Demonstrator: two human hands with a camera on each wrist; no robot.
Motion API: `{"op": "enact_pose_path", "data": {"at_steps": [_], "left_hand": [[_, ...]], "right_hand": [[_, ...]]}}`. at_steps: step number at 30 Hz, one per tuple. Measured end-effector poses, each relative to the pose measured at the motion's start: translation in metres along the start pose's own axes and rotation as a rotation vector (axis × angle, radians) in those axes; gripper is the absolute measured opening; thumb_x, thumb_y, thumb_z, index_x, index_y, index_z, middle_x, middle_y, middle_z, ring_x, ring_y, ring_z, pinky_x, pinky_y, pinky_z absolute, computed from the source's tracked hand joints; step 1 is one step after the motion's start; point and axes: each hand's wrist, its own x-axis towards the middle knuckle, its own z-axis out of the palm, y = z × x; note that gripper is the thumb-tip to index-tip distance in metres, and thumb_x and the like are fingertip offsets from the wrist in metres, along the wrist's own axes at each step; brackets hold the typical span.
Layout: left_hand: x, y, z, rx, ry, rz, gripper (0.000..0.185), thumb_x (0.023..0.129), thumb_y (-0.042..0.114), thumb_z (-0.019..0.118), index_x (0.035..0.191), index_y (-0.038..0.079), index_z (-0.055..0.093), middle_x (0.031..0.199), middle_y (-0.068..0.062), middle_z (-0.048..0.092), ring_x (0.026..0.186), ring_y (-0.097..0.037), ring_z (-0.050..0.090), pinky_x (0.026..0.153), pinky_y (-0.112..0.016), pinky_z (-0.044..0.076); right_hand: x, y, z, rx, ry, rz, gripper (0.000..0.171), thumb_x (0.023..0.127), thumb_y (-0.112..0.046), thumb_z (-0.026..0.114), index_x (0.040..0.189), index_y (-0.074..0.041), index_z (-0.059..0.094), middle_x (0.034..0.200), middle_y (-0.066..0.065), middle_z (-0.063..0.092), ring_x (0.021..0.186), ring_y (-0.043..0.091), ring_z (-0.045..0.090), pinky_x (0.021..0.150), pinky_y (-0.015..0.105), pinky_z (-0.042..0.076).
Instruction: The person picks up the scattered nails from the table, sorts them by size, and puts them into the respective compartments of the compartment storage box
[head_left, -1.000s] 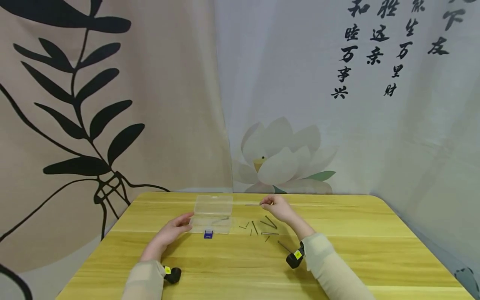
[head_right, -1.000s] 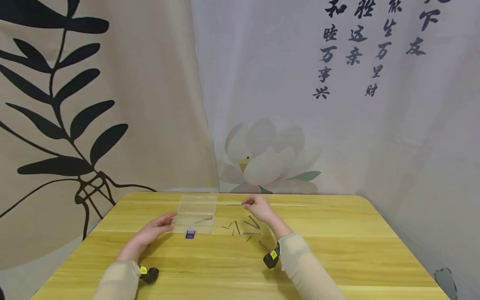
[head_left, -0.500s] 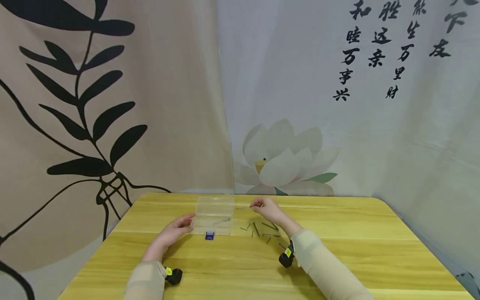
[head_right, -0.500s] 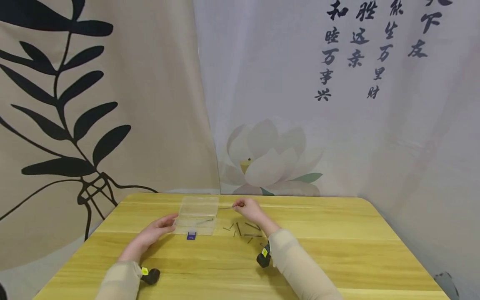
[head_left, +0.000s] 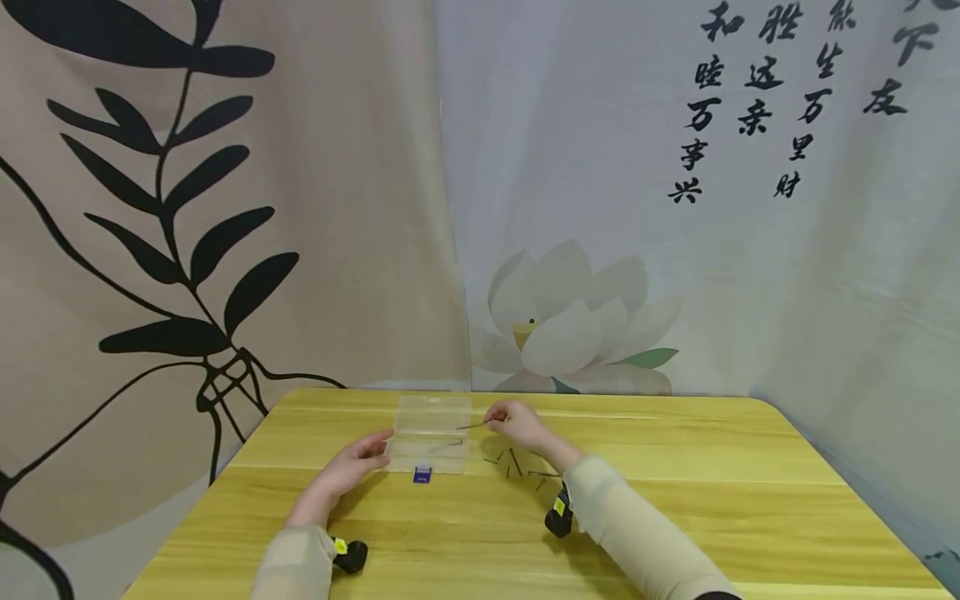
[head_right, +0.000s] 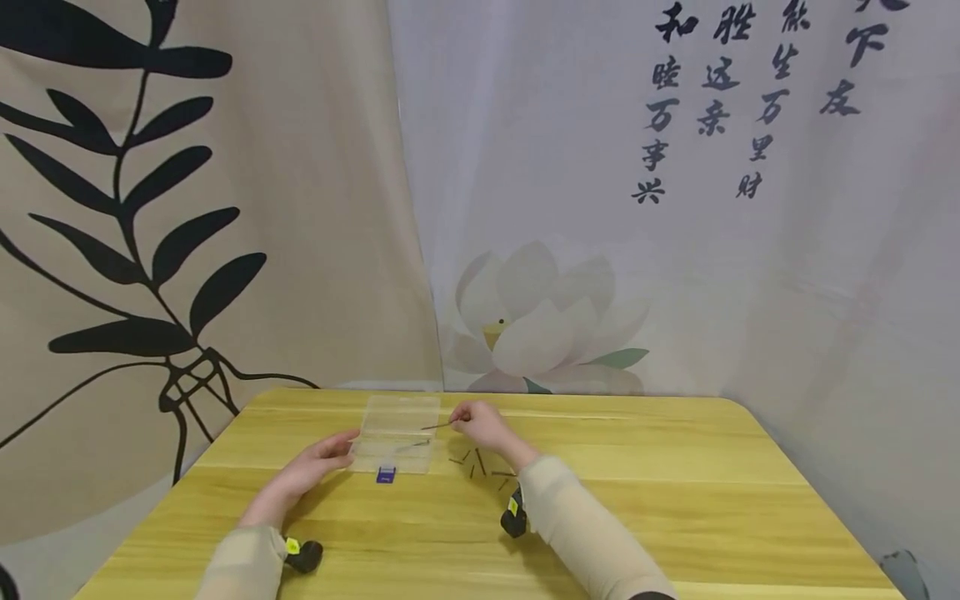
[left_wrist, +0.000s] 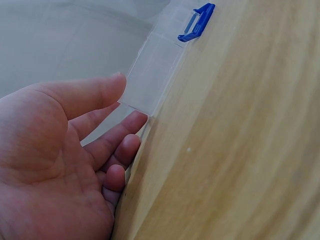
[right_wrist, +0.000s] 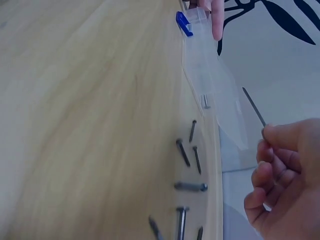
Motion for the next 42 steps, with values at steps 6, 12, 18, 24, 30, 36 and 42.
{"op": "enact_pose_path", "data": {"at_steps": [6,12,18,24,30,36,42], "left_hand": [[0.002,-0.001,0.002,-0.012,0.001,0.008,0.050,0.096,0.013,0.061,0.143,0.004,0.047,0.141,-0.028,0.044,0.131,-0.045,0.038,0.106,-0.059,0.029],[0.002,-0.003,0.002,-0.019,0.005,0.006,0.050,0.096,0.012,0.061,0.143,0.005,0.047,0.141,-0.027,0.045,0.131,-0.044,0.038,0.106,-0.058,0.029],[0.004,-0.002,0.004,-0.018,0.019,0.003,0.049,0.095,0.012,0.062,0.141,0.005,0.050,0.139,-0.026,0.047,0.130,-0.043,0.040,0.106,-0.058,0.029],[0.002,0.000,0.003,-0.001,0.025,-0.001,0.049,0.095,0.012,0.061,0.142,0.005,0.049,0.138,-0.026,0.048,0.129,-0.043,0.041,0.105,-0.058,0.030],[0.000,0.000,0.002,0.024,0.021,0.004,0.049,0.096,0.012,0.060,0.142,0.004,0.048,0.137,-0.026,0.048,0.128,-0.042,0.041,0.104,-0.058,0.031],[0.001,0.001,0.001,0.024,0.011,0.010,0.050,0.096,0.015,0.060,0.143,0.003,0.046,0.139,-0.027,0.046,0.129,-0.043,0.040,0.104,-0.057,0.032],[0.002,-0.001,0.002,0.000,0.027,-0.007,0.049,0.095,0.013,0.061,0.142,0.005,0.049,0.138,-0.025,0.048,0.128,-0.042,0.041,0.104,-0.058,0.032]], "right_hand": [[0.008,-0.004,0.011,-0.034,-0.007,-0.043,0.011,0.093,-0.005,0.061,0.097,0.001,0.070,0.084,0.001,0.063,0.072,0.011,0.051,0.063,0.027,0.045],[0.012,-0.004,0.023,-0.054,-0.014,-0.089,0.008,0.091,-0.002,0.062,0.093,0.000,0.070,0.083,0.003,0.065,0.070,0.009,0.051,0.062,0.025,0.044],[0.014,-0.005,0.030,-0.094,-0.032,-0.075,0.010,0.092,-0.004,0.061,0.093,-0.003,0.071,0.084,0.001,0.066,0.071,0.008,0.054,0.064,0.026,0.047],[0.017,-0.007,0.033,-0.083,-0.047,-0.070,0.009,0.091,-0.004,0.062,0.090,-0.004,0.071,0.081,-0.001,0.066,0.070,0.008,0.055,0.064,0.025,0.047],[0.021,-0.008,0.037,-0.108,-0.052,-0.068,0.009,0.091,-0.004,0.062,0.088,-0.006,0.071,0.080,-0.002,0.066,0.069,0.007,0.053,0.063,0.025,0.046],[0.020,-0.011,0.040,-0.131,-0.049,-0.067,0.007,0.089,-0.004,0.064,0.087,-0.005,0.070,0.075,-0.003,0.064,0.064,0.006,0.050,0.059,0.023,0.043],[0.018,-0.013,0.038,-0.120,-0.049,-0.062,0.007,0.088,-0.004,0.064,0.087,-0.005,0.071,0.075,-0.003,0.065,0.063,0.006,0.050,0.058,0.023,0.043]]}}
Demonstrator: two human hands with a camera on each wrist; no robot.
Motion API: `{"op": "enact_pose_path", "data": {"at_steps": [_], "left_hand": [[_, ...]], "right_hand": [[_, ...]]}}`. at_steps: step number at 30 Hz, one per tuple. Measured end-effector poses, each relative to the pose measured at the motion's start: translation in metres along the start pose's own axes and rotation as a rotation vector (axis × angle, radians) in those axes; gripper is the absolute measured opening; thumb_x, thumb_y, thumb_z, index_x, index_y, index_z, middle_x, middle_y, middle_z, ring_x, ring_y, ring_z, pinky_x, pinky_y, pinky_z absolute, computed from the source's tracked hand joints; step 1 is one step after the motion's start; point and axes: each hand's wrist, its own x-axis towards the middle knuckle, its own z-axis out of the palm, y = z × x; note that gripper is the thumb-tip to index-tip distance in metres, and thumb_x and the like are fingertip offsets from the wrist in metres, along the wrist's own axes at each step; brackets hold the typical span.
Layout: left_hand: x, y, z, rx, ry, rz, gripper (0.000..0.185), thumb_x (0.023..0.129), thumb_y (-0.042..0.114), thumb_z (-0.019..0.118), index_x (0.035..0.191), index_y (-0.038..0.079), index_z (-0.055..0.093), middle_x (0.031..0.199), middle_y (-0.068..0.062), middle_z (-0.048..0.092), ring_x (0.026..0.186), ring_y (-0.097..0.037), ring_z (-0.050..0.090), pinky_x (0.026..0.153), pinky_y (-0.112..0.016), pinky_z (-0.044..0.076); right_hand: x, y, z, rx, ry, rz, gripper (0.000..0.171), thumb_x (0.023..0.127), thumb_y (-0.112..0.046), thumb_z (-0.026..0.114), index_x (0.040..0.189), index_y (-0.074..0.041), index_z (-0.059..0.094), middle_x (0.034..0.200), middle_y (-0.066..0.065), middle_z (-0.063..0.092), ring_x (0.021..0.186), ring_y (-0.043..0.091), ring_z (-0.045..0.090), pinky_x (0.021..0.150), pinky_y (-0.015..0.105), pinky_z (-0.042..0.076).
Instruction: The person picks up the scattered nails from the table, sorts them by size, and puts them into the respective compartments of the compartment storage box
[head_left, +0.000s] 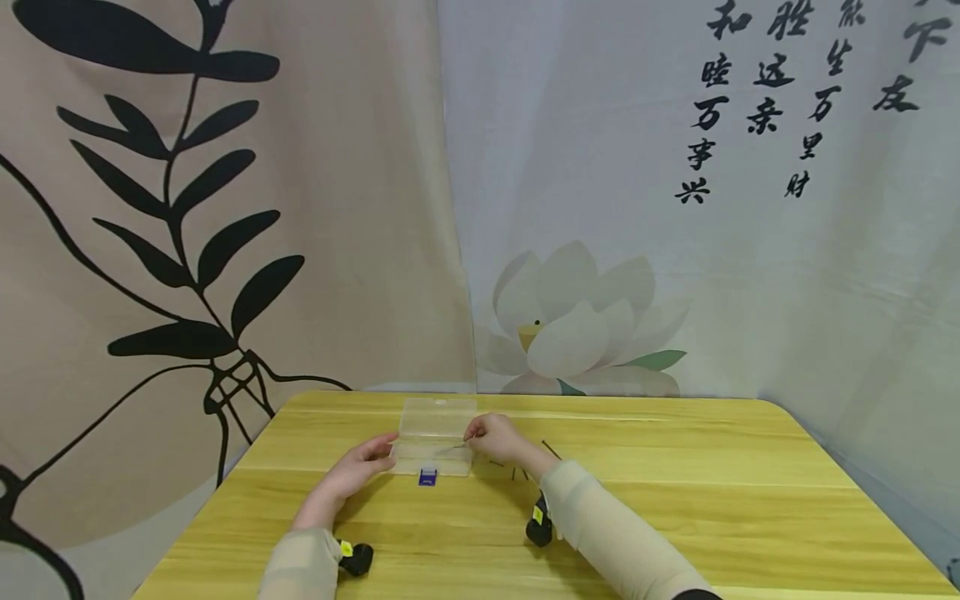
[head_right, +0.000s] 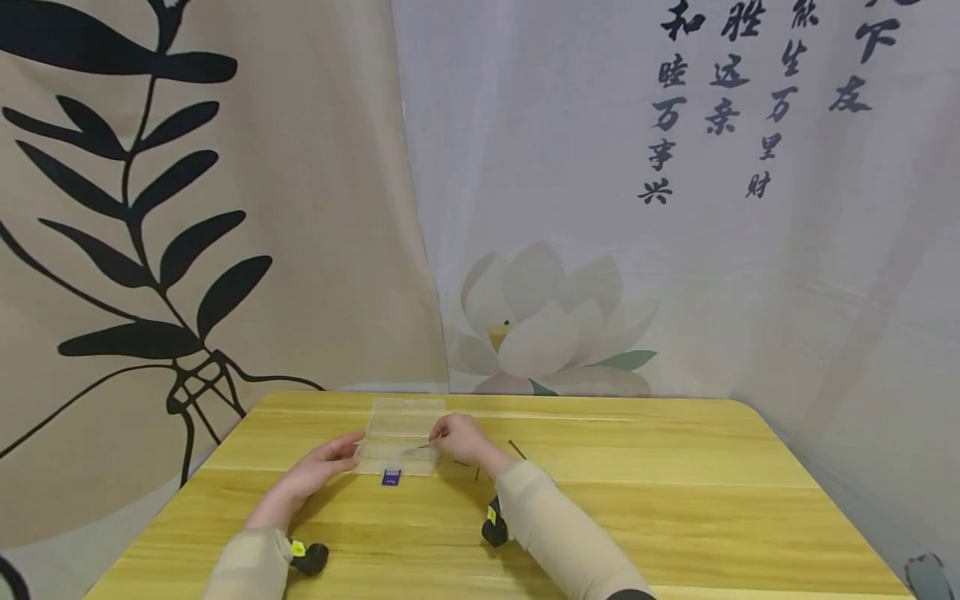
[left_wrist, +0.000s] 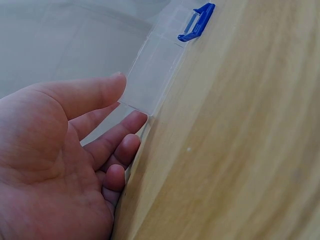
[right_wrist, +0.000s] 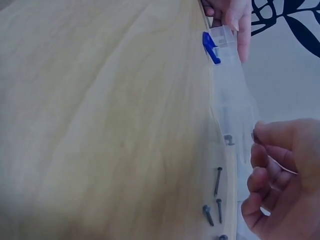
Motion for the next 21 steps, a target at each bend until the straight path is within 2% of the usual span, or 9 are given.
{"op": "enact_pose_path", "data": {"at_steps": [8,13,21], "left_hand": [[0.000,0.001,0.000,0.007,-0.011,0.012,0.049,0.096,0.013,0.061,0.143,0.005,0.048,0.139,-0.026,0.047,0.129,-0.044,0.040,0.105,-0.058,0.030],[-0.001,0.004,-0.001,0.009,-0.023,0.014,0.050,0.096,0.013,0.060,0.143,0.005,0.047,0.140,-0.027,0.045,0.130,-0.044,0.039,0.105,-0.059,0.030],[0.001,0.001,-0.001,0.023,-0.042,0.020,0.050,0.097,0.013,0.059,0.144,0.004,0.045,0.140,-0.028,0.045,0.130,-0.045,0.038,0.104,-0.059,0.031]], "right_hand": [[-0.013,0.006,-0.024,0.055,-0.015,-0.025,0.009,0.091,-0.008,0.064,0.091,-0.003,0.072,0.081,-0.002,0.067,0.068,0.006,0.054,0.063,0.026,0.047],[-0.033,0.010,-0.049,0.088,-0.025,-0.016,0.014,0.093,-0.011,0.063,0.096,0.000,0.071,0.085,-0.002,0.067,0.074,0.010,0.056,0.066,0.030,0.048],[-0.068,0.033,-0.077,0.104,-0.036,0.016,0.015,0.093,-0.012,0.064,0.097,0.001,0.071,0.084,-0.003,0.066,0.069,0.011,0.052,0.062,0.029,0.044]]}}
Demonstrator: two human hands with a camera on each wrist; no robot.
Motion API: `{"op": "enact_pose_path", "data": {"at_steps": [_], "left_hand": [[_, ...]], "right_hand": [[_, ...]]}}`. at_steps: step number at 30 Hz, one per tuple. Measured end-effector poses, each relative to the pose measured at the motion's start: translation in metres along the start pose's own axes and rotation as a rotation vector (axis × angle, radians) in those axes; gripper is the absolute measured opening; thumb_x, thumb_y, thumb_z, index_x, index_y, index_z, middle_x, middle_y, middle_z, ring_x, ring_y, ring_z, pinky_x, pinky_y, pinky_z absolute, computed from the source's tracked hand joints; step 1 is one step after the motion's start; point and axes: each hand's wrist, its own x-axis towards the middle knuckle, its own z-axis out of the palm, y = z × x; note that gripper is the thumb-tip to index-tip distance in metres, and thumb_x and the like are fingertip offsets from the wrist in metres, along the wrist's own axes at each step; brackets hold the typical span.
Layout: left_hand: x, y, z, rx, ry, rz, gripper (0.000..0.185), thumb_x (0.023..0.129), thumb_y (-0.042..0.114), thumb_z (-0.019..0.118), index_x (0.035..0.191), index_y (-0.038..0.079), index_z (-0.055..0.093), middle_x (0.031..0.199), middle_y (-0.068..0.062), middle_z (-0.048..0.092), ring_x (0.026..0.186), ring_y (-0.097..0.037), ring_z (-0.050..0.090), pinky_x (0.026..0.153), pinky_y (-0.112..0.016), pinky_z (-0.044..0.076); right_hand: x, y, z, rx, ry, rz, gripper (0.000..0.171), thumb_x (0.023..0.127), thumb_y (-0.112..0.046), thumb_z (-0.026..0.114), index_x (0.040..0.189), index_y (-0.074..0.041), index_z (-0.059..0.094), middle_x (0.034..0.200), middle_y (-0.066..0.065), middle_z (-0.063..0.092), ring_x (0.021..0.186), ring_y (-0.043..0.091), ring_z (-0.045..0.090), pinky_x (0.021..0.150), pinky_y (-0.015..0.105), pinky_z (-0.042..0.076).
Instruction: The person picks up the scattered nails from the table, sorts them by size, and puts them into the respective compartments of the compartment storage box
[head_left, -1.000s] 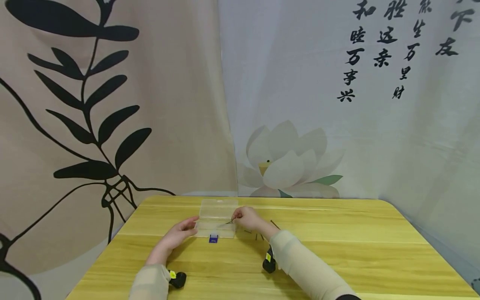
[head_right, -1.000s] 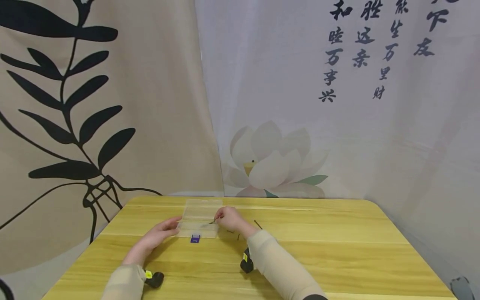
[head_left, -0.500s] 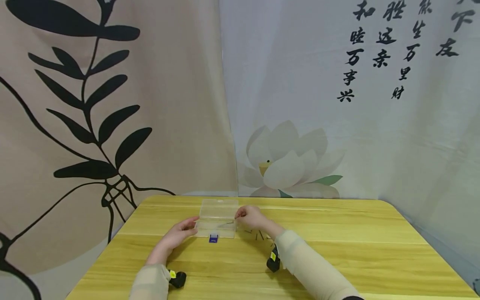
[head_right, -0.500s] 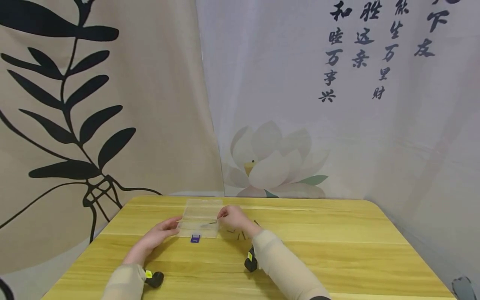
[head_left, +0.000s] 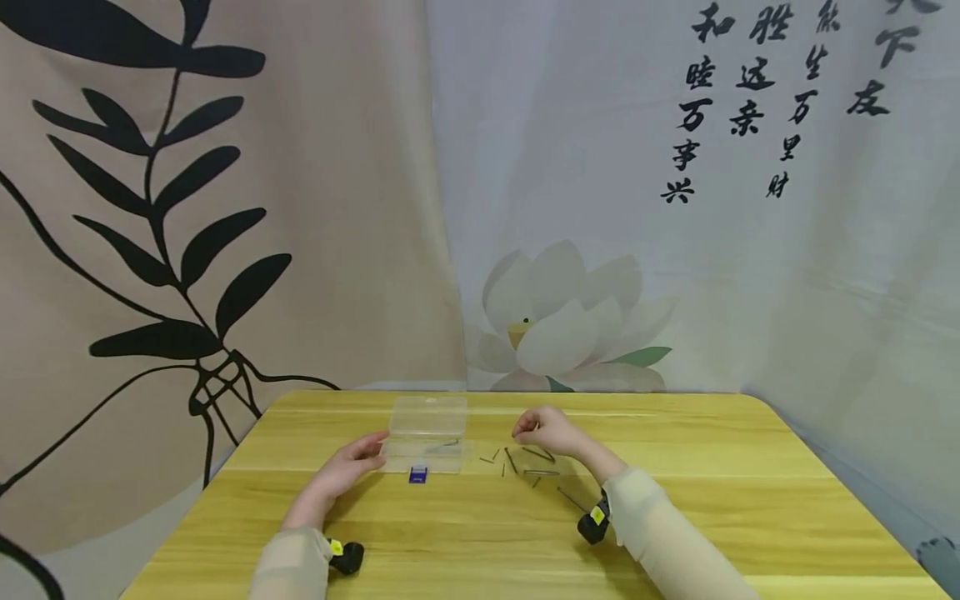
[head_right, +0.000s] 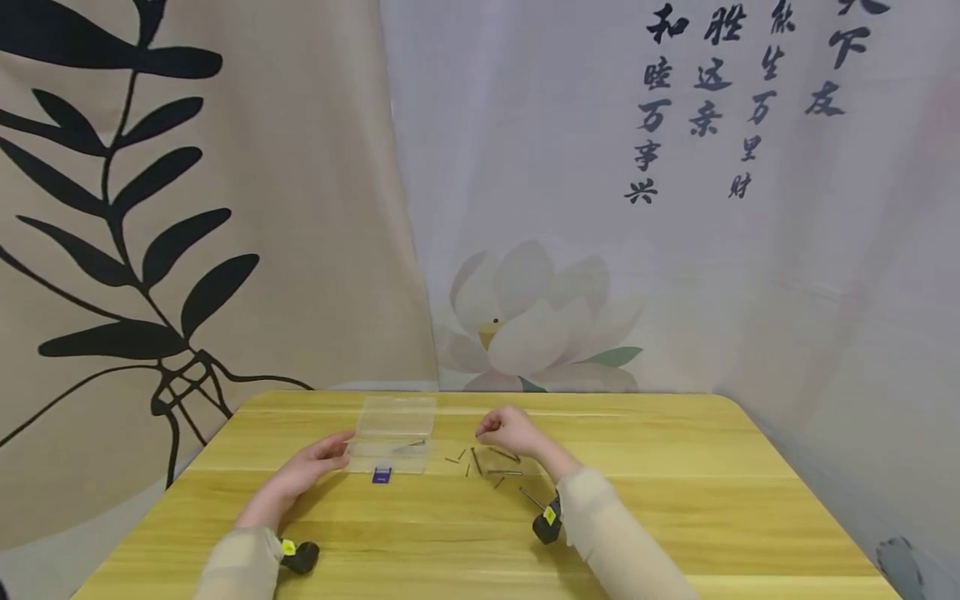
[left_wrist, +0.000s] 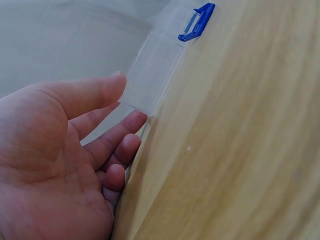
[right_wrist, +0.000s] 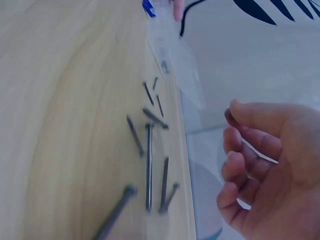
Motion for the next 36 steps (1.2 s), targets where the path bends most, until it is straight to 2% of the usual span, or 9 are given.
{"op": "enact_pose_path", "data": {"at_steps": [3,7,14,19,25,31,36], "left_hand": [[0.000,-0.002,-0.001,-0.007,0.002,-0.003,0.050,0.097,0.013,0.060,0.144,0.004,0.045,0.140,-0.028,0.045,0.130,-0.045,0.038,0.105,-0.059,0.031],[0.000,-0.003,-0.003,-0.009,-0.007,-0.001,0.051,0.097,0.014,0.059,0.144,0.004,0.045,0.141,-0.028,0.043,0.131,-0.046,0.037,0.104,-0.059,0.031],[-0.001,-0.004,-0.005,-0.002,-0.010,-0.008,0.052,0.098,0.016,0.059,0.146,0.004,0.042,0.143,-0.029,0.041,0.132,-0.045,0.036,0.105,-0.058,0.030],[-0.003,-0.005,-0.005,-0.002,-0.007,-0.006,0.052,0.098,0.015,0.057,0.146,0.004,0.042,0.143,-0.029,0.041,0.132,-0.045,0.036,0.106,-0.058,0.030],[-0.003,-0.006,-0.003,0.009,0.007,-0.005,0.051,0.098,0.015,0.059,0.145,0.004,0.043,0.141,-0.029,0.043,0.131,-0.044,0.038,0.105,-0.058,0.031],[-0.001,-0.004,-0.001,0.014,-0.004,-0.006,0.052,0.098,0.016,0.059,0.145,0.004,0.043,0.141,-0.028,0.044,0.130,-0.045,0.038,0.104,-0.059,0.031],[-0.001,-0.002,0.000,0.005,-0.015,-0.014,0.052,0.098,0.016,0.058,0.146,0.004,0.043,0.141,-0.027,0.043,0.130,-0.044,0.038,0.105,-0.059,0.030]], "right_hand": [[-0.012,0.009,-0.008,0.029,-0.022,0.008,0.016,0.093,-0.011,0.064,0.098,0.002,0.070,0.085,0.001,0.067,0.070,0.012,0.052,0.063,0.029,0.044],[-0.029,0.020,-0.016,0.089,-0.071,0.026,0.017,0.094,-0.008,0.061,0.102,0.005,0.068,0.095,0.007,0.068,0.075,0.015,0.054,0.066,0.029,0.046],[-0.054,0.034,-0.022,0.156,-0.120,0.062,0.018,0.094,-0.004,0.060,0.107,0.005,0.068,0.103,0.018,0.066,0.082,0.017,0.056,0.069,0.032,0.049],[-0.059,0.041,-0.020,0.209,-0.096,0.096,0.019,0.093,-0.005,0.062,0.108,0.006,0.068,0.100,0.015,0.066,0.077,0.016,0.054,0.065,0.032,0.049],[-0.060,0.042,-0.015,0.192,-0.043,0.128,0.017,0.089,-0.006,0.067,0.102,0.005,0.070,0.093,0.009,0.066,0.075,0.014,0.051,0.063,0.028,0.045],[-0.063,0.035,-0.012,0.198,0.022,0.168,0.015,0.085,-0.002,0.071,0.097,0.007,0.070,0.089,0.010,0.067,0.074,0.016,0.051,0.064,0.032,0.045],[-0.061,0.038,-0.010,0.141,0.035,0.218,0.012,0.083,-0.004,0.073,0.094,0.001,0.073,0.090,0.004,0.068,0.076,0.015,0.053,0.066,0.031,0.046]]}}
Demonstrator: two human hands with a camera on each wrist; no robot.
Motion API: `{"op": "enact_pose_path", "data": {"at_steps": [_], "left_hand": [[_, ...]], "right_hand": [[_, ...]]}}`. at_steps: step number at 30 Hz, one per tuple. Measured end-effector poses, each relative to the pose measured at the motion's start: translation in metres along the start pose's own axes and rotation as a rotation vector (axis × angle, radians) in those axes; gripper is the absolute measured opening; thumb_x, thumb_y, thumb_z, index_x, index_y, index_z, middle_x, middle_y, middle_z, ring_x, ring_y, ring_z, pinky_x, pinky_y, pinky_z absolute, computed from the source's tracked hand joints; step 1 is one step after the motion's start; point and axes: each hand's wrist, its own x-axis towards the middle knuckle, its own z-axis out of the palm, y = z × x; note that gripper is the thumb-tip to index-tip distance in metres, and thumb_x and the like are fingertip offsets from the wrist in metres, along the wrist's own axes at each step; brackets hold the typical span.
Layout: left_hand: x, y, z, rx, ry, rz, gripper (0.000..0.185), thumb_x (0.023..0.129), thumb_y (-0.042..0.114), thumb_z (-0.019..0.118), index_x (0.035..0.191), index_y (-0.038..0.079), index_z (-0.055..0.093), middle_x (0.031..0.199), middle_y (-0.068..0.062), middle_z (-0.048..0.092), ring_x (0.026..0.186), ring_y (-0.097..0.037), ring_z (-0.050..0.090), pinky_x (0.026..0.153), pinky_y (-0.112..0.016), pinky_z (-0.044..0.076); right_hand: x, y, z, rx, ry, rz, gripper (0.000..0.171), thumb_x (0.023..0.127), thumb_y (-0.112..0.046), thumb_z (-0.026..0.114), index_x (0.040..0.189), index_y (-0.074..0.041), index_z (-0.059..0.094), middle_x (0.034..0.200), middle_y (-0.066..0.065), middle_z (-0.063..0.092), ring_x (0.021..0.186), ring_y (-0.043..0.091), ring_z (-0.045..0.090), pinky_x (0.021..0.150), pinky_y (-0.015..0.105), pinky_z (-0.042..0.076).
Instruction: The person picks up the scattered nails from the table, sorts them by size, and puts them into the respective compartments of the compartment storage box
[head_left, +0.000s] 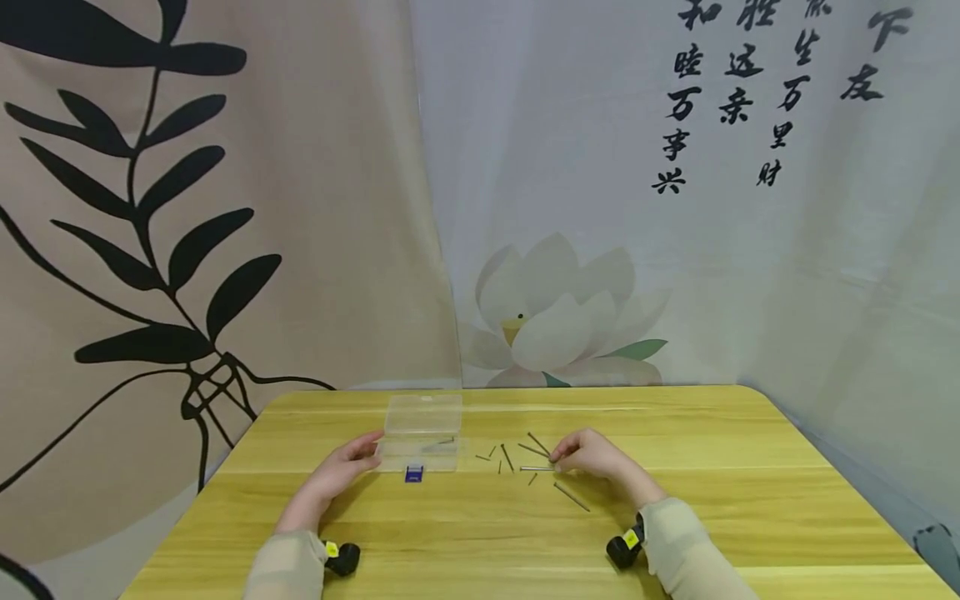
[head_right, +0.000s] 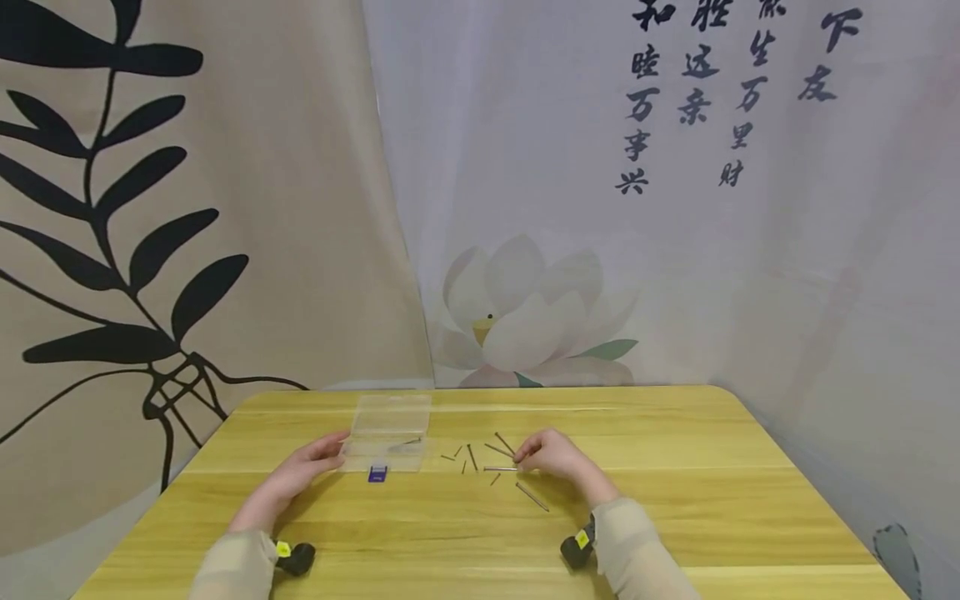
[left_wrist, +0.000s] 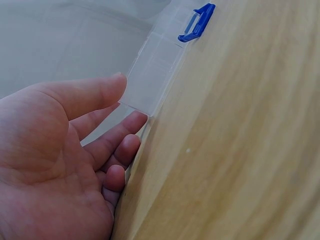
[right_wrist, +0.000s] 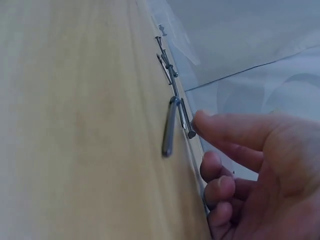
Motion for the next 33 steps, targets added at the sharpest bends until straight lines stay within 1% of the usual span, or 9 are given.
{"op": "enact_pose_path", "data": {"at_steps": [5,8,11,17,21,25,30,33], "left_hand": [[0.000,0.000,0.001,-0.003,0.000,0.005,0.052,0.098,0.017,0.059,0.145,0.004,0.043,0.141,-0.028,0.043,0.131,-0.045,0.038,0.105,-0.059,0.030],[0.000,0.000,0.001,-0.011,-0.005,-0.001,0.053,0.098,0.017,0.059,0.146,0.004,0.042,0.142,-0.028,0.042,0.131,-0.045,0.037,0.106,-0.059,0.029],[0.000,0.000,0.001,-0.020,-0.013,-0.009,0.053,0.098,0.017,0.058,0.147,0.005,0.041,0.143,-0.028,0.041,0.132,-0.044,0.036,0.106,-0.059,0.029],[-0.001,0.002,-0.001,-0.025,-0.032,0.007,0.053,0.099,0.015,0.056,0.148,0.003,0.039,0.144,-0.029,0.038,0.132,-0.045,0.035,0.105,-0.058,0.031],[-0.001,0.001,-0.002,-0.017,-0.025,0.009,0.052,0.099,0.015,0.057,0.147,0.003,0.040,0.144,-0.030,0.038,0.132,-0.046,0.034,0.105,-0.059,0.031],[-0.001,0.001,-0.003,-0.010,-0.023,0.003,0.053,0.099,0.016,0.057,0.148,0.004,0.039,0.145,-0.029,0.038,0.133,-0.046,0.033,0.106,-0.059,0.029],[-0.002,0.002,-0.003,-0.009,-0.019,0.000,0.053,0.099,0.017,0.057,0.148,0.005,0.040,0.144,-0.028,0.039,0.133,-0.045,0.034,0.106,-0.060,0.029],[-0.003,0.002,-0.003,-0.016,-0.023,0.008,0.053,0.099,0.016,0.057,0.147,0.004,0.040,0.143,-0.028,0.040,0.132,-0.045,0.035,0.105,-0.059,0.030]], "right_hand": [[0.007,-0.001,0.003,-0.036,-0.021,0.031,0.009,0.081,-0.005,0.076,0.089,-0.003,0.074,0.084,0.000,0.067,0.074,0.014,0.054,0.066,0.030,0.046],[0.010,-0.002,0.005,-0.041,-0.035,0.040,0.008,0.079,-0.004,0.077,0.085,-0.003,0.073,0.078,-0.001,0.067,0.071,0.014,0.056,0.066,0.030,0.048],[0.011,-0.003,0.006,-0.068,-0.032,0.053,0.008,0.076,-0.003,0.079,0.080,-0.004,0.072,0.074,-0.001,0.065,0.068,0.013,0.055,0.065,0.030,0.048],[0.014,-0.006,0.008,-0.125,-0.017,0.068,0.010,0.075,-0.005,0.081,0.075,-0.007,0.071,0.071,-0.003,0.065,0.067,0.013,0.054,0.065,0.029,0.047],[0.015,-0.007,0.009,-0.127,-0.019,0.060,0.008,0.075,-0.006,0.080,0.075,-0.007,0.072,0.071,-0.004,0.065,0.068,0.012,0.054,0.065,0.029,0.047],[0.014,-0.006,0.009,-0.129,-0.032,0.032,0.006,0.076,-0.005,0.079,0.075,-0.006,0.073,0.071,-0.004,0.066,0.067,0.012,0.053,0.065,0.029,0.046],[0.012,-0.007,0.007,-0.126,-0.068,-0.003,0.004,0.078,-0.004,0.076,0.078,-0.002,0.073,0.072,-0.002,0.066,0.065,0.011,0.050,0.062,0.027,0.044],[0.010,-0.007,0.005,-0.119,-0.092,-0.004,0.004,0.081,-0.005,0.074,0.079,-0.001,0.073,0.074,-0.001,0.066,0.065,0.011,0.048,0.061,0.027,0.042]]}}
